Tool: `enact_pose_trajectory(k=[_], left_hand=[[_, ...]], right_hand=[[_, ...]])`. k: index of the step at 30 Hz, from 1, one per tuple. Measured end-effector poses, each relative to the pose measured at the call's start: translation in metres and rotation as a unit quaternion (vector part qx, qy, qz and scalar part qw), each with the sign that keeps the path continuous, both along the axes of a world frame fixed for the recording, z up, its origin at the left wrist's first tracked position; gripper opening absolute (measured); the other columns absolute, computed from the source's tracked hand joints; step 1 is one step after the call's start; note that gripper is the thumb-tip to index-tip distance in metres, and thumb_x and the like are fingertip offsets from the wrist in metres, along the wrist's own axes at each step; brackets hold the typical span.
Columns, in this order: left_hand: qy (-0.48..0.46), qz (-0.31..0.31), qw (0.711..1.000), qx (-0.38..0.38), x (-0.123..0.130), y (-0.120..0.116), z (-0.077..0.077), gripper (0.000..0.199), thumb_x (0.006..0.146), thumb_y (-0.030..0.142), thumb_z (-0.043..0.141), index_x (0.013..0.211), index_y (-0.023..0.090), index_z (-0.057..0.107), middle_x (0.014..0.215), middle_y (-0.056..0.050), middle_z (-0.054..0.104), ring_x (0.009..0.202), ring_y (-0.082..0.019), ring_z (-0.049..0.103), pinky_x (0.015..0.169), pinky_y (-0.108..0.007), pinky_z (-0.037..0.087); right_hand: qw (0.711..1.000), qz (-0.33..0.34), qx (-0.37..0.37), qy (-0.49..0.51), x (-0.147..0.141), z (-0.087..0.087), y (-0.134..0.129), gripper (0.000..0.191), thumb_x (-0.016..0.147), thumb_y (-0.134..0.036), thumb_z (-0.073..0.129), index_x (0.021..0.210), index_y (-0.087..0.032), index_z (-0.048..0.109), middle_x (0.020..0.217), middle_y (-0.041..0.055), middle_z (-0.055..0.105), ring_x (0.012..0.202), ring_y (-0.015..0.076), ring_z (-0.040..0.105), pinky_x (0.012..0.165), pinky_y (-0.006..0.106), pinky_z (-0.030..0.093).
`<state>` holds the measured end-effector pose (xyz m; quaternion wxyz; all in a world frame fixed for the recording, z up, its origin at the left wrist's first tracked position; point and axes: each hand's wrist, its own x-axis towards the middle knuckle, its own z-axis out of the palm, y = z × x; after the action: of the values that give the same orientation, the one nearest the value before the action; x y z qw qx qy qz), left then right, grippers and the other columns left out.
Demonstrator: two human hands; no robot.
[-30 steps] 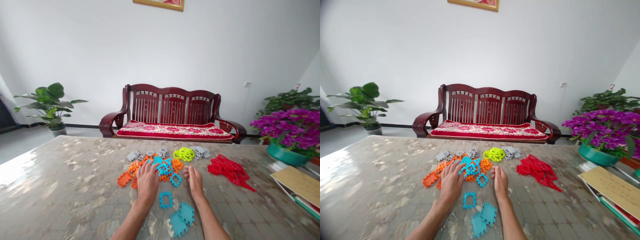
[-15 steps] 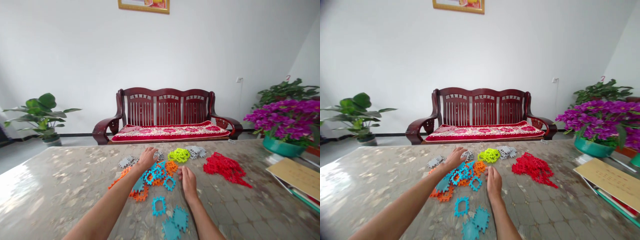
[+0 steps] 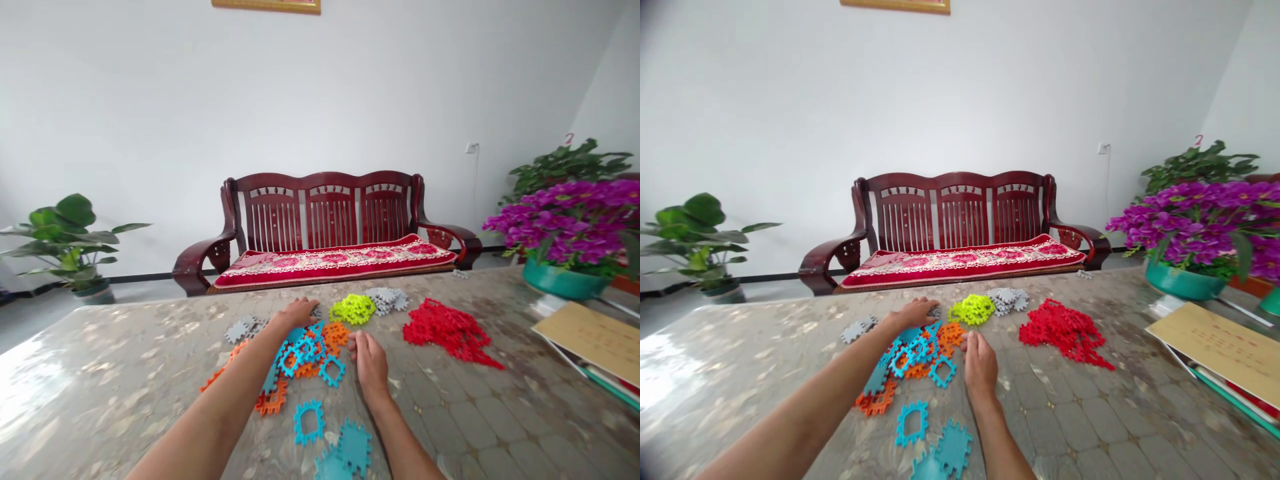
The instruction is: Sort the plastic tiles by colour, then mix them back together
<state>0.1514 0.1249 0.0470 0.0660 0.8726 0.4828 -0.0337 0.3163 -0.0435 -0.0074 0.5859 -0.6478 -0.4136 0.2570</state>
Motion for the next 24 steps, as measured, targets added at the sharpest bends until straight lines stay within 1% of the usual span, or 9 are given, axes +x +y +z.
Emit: enact_pose_trajectory(k=[3, 7, 10, 12, 16, 20, 22, 24], left_hand=[[-0.013, -0.015, 1.000, 0.009, 0.003, -0.003, 0.000, 0.049, 0.076, 0.029, 0.061, 0.125, 0.029, 0.057, 0.123, -0.008, 0.061, 0.111, -0.028, 0.059, 0.097, -0.039, 0.045], [-0.046, -0.014, 0.999, 0.021, 0.001, -0.005, -0.001, 0.043, 0.072, 0.029, 0.063, 0.115, 0.027, 0.062, 0.112, -0.006, 0.063, 0.100, -0.025, 0.062, 0.093, -0.036, 0.047], [-0.087, -0.012, 0.996, 0.034, -0.003, -0.007, -0.001, 0.042, 0.071, 0.028, 0.063, 0.112, 0.024, 0.063, 0.106, -0.006, 0.064, 0.096, -0.023, 0.063, 0.090, -0.033, 0.048], [-0.122, -0.015, 0.992, 0.044, -0.007, -0.009, 0.002, 0.041, 0.072, 0.026, 0.061, 0.113, 0.023, 0.062, 0.104, -0.005, 0.063, 0.094, -0.022, 0.062, 0.090, -0.032, 0.048], [-0.188, -0.038, 0.980, 0.046, -0.012, -0.016, 0.018, 0.043, 0.074, 0.024, 0.056, 0.117, 0.021, 0.060, 0.106, -0.004, 0.065, 0.093, -0.020, 0.062, 0.088, -0.031, 0.048], [-0.224, -0.091, 0.970, 0.013, -0.015, -0.032, 0.041, 0.044, 0.074, 0.022, 0.058, 0.118, 0.023, 0.064, 0.115, -0.002, 0.067, 0.102, -0.020, 0.061, 0.095, -0.029, 0.046], [-0.233, -0.113, 0.966, -0.028, -0.019, -0.042, 0.052, 0.044, 0.074, 0.026, 0.062, 0.118, 0.024, 0.065, 0.118, -0.001, 0.068, 0.104, -0.020, 0.061, 0.095, -0.029, 0.046], [-0.242, -0.119, 0.957, -0.109, -0.026, -0.048, 0.063, 0.044, 0.077, 0.034, 0.063, 0.121, 0.025, 0.065, 0.118, -0.001, 0.069, 0.103, -0.021, 0.063, 0.091, -0.030, 0.049]], right_hand=[[1.000, -0.002, 0.001, 0.002, 0.000, 0.002, -0.001, 0.053, 0.088, -0.059, 0.034, 0.084, -0.020, 0.069, 0.069, 0.0051, 0.070, 0.059, 0.0192, 0.061, 0.058, 0.028, 0.043], [1.000, 0.000, -0.003, -0.001, -0.001, 0.005, -0.002, 0.053, 0.088, -0.059, 0.034, 0.085, -0.020, 0.069, 0.070, 0.0047, 0.071, 0.059, 0.0186, 0.061, 0.058, 0.028, 0.043], [1.000, 0.005, -0.010, -0.006, 0.000, 0.004, -0.002, 0.051, 0.089, -0.057, 0.033, 0.085, -0.020, 0.069, 0.071, 0.0040, 0.070, 0.059, 0.0181, 0.061, 0.059, 0.027, 0.043], [1.000, 0.008, -0.015, -0.010, 0.000, 0.003, -0.002, 0.051, 0.089, -0.056, 0.033, 0.085, -0.021, 0.068, 0.072, 0.0036, 0.070, 0.059, 0.0179, 0.061, 0.059, 0.027, 0.043], [1.000, 0.006, -0.013, -0.016, 0.000, 0.004, -0.002, 0.051, 0.090, -0.057, 0.033, 0.084, -0.020, 0.069, 0.071, 0.0036, 0.070, 0.058, 0.0178, 0.061, 0.058, 0.027, 0.042], [0.999, 0.007, -0.021, -0.030, 0.000, 0.005, -0.002, 0.053, 0.088, -0.061, 0.032, 0.081, -0.021, 0.067, 0.069, 0.0034, 0.069, 0.059, 0.0177, 0.060, 0.059, 0.027, 0.041], [0.999, 0.010, -0.024, -0.030, 0.000, 0.005, -0.002, 0.054, 0.088, -0.061, 0.032, 0.081, -0.021, 0.067, 0.069, 0.0030, 0.069, 0.059, 0.0177, 0.060, 0.059, 0.027, 0.041], [0.999, 0.013, -0.022, -0.028, 0.000, 0.006, -0.002, 0.053, 0.088, -0.060, 0.032, 0.083, -0.021, 0.067, 0.070, 0.0027, 0.069, 0.059, 0.0177, 0.060, 0.059, 0.027, 0.041]])
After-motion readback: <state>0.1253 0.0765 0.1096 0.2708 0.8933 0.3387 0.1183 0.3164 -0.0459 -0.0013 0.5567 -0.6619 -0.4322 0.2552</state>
